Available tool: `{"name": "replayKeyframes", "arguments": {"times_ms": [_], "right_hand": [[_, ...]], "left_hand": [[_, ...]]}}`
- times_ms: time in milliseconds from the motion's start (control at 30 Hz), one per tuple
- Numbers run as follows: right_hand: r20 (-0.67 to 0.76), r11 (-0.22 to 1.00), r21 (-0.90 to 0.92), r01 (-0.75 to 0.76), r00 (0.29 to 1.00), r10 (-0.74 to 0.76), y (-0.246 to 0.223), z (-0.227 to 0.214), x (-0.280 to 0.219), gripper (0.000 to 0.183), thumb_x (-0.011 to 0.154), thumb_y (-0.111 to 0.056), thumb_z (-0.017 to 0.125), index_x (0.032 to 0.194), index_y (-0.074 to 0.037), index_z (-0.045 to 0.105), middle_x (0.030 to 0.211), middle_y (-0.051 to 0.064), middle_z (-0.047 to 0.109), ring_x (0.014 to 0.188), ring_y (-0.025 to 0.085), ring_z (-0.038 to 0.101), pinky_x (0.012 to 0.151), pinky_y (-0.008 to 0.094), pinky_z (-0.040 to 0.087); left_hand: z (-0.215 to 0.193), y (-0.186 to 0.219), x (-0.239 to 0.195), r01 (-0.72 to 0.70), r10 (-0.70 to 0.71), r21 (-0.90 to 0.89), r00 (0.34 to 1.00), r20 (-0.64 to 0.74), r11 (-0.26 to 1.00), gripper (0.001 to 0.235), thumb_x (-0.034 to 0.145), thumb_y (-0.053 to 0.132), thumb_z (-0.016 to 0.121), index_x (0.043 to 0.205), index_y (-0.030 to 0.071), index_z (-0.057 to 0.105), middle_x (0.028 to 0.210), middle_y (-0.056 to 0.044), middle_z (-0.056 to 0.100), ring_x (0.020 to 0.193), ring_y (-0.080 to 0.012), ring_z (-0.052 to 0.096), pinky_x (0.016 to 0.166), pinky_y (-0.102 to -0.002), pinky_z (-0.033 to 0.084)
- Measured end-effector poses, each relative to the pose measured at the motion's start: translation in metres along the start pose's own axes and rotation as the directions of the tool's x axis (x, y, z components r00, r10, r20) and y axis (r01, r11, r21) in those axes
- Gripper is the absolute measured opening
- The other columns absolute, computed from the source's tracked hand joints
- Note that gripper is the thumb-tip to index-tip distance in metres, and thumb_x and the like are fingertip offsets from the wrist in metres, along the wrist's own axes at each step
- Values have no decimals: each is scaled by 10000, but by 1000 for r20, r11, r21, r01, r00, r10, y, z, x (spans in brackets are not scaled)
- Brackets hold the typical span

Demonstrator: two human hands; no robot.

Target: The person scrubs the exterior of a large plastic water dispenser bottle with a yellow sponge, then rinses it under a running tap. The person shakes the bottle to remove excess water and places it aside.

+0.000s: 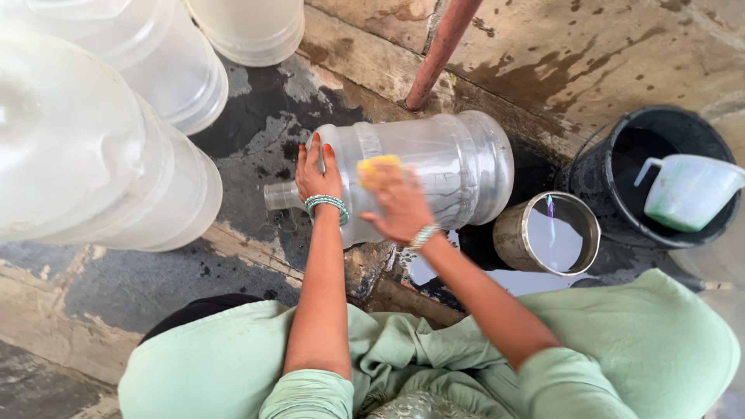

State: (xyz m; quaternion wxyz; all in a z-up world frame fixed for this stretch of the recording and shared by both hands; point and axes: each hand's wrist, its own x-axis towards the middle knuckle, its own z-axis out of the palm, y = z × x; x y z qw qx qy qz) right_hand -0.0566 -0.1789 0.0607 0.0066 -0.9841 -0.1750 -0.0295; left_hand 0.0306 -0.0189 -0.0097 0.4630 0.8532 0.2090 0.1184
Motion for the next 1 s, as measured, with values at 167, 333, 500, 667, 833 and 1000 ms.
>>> {"name": "replayKeyframes", "arguments": {"times_ms": [167, 333, 500, 667, 833, 1000], "right_hand": [[-37, 834, 33, -551, 833, 552, 120, -13, -49, 831, 1035, -602, 382, 1564, 36, 332, 1617, 212, 354, 1505, 354, 350, 1227, 663, 150], [-114, 787, 58, -614, 779, 616, 120, 11, -55, 858, 1029, -558, 451, 1568, 92, 303, 1650, 283, 286, 1549, 385, 263, 1240, 613, 135], [-77, 954, 151, -259, 959, 273, -26, 60, -43, 955, 920, -674, 461, 1611, -39, 282, 1675, 254, 221, 1582, 385, 174, 1263, 581, 110], [149, 991, 131, 11, 988, -31, -20, 84, -53, 927, 920, -750, 312, 1614, -148, 191, 1683, 131, 194, 1542, 295, 167, 1197, 658, 85], [-211, 854, 141, -500, 828, 520, 108, 79, -115, 897, 1019, -664, 401, 1655, -64, 199, 1744, 151, 188, 1632, 313, 165, 1270, 685, 37], [-56, 360, 880, -310, 685, 727, 198, 88, -124, 967, 868, -619, 645, 1532, 4, 317, 1481, 258, 466, 1329, 353, 460, 1101, 469, 367]], "left_hand": [[2, -5, -9, 28, -29, 10, 999, 38, 1000, 446, 962, 567, 557, 1356, 381, 655, 1511, -77, 541, 1340, -349, 535, 1051, -486, 459], [0, -6, 0, 55, -55, 7, 998, 35, 998, 457, 927, 551, 610, 1349, 381, 656, 1500, -82, 553, 1327, -333, 565, 1022, -465, 500], [0, -8, 1, -32, 33, -26, 999, 43, 999, 487, 942, 551, 639, 1371, 323, 658, 1485, -152, 551, 1326, -356, 563, 1049, -457, 500], [5, -22, 3, -17, 22, -73, 997, 69, 997, 544, 904, 574, 655, 1358, 275, 665, 1470, -143, 570, 1381, -329, 519, 1062, -445, 483], [16, -50, 30, -6, 94, -377, 972, 215, 926, 635, 917, 581, 684, 1388, 158, 633, 1510, -187, 499, 1395, -350, 455, 1130, -469, 382], [5, -95, 24, 154, -46, -627, 982, 185, 764, 677, 968, 647, 502, 1405, 149, 642, 1548, -168, 578, 1450, -354, 544, 1212, -470, 435]]}}
